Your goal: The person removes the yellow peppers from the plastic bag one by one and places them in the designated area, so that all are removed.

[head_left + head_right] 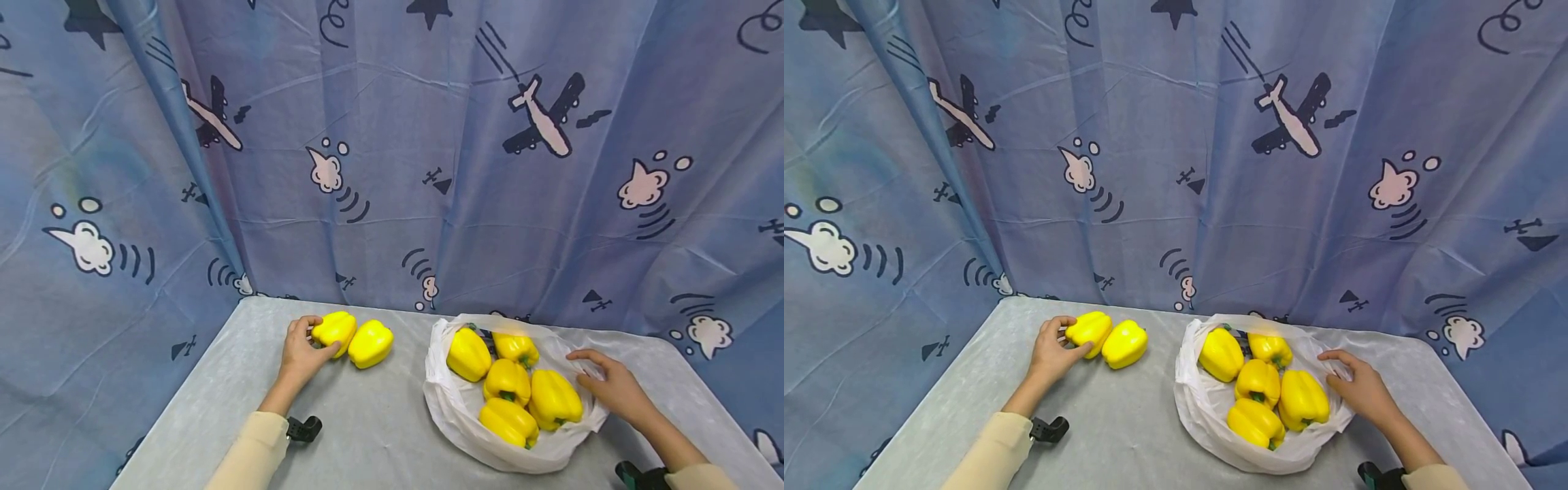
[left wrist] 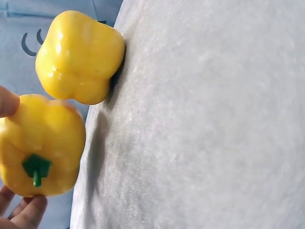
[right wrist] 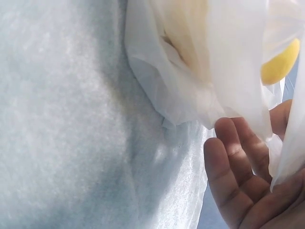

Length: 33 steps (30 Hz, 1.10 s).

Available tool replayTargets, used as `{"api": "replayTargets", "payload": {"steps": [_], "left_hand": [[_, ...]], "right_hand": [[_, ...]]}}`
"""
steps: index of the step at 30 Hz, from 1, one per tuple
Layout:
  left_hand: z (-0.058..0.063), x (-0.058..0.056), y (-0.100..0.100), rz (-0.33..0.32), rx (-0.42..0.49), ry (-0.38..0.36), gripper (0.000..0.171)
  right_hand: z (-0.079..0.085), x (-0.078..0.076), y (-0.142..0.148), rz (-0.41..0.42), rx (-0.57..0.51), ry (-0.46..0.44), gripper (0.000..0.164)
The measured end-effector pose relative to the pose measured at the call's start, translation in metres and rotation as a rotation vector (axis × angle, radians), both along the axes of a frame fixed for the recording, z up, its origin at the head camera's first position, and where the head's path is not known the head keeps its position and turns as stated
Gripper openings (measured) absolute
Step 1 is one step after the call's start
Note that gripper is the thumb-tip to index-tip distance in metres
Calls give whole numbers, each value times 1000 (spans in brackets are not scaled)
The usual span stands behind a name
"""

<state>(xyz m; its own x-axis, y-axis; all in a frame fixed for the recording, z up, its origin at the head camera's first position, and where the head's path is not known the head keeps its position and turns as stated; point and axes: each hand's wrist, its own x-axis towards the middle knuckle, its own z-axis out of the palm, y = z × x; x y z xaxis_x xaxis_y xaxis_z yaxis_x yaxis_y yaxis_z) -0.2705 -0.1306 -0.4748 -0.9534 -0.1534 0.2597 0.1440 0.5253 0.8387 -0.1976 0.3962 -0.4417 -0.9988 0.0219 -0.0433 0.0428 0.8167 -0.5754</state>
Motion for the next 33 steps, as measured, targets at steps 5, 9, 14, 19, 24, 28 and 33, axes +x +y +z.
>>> {"api": "replayTargets", "payload": {"steps": [5,9,14,19,24,28,33], "left_hand": [[-2,1,0,-8,-17,-46,52],[-3,1,0,-15,-28,-43,53],[-4,1,-1,-26,-39,-57,54],[-3,1,-2,-40,-42,-75,57],[0,2,-2,-45,-77,-88,60],[4,4,-3,-43,-121,-112,65],[11,8,-6,-50,-164,-109,68]], "right_hand": [[0,1,0,2,0,4,39],[0,1,0,0,4,1,39],[0,1,-1,-5,4,-2,39],[0,1,-1,-6,-1,-4,39],[1,0,-1,-7,2,-14,40],[2,0,-1,-6,4,-21,40],[3,1,-2,-5,0,-20,40]]}}
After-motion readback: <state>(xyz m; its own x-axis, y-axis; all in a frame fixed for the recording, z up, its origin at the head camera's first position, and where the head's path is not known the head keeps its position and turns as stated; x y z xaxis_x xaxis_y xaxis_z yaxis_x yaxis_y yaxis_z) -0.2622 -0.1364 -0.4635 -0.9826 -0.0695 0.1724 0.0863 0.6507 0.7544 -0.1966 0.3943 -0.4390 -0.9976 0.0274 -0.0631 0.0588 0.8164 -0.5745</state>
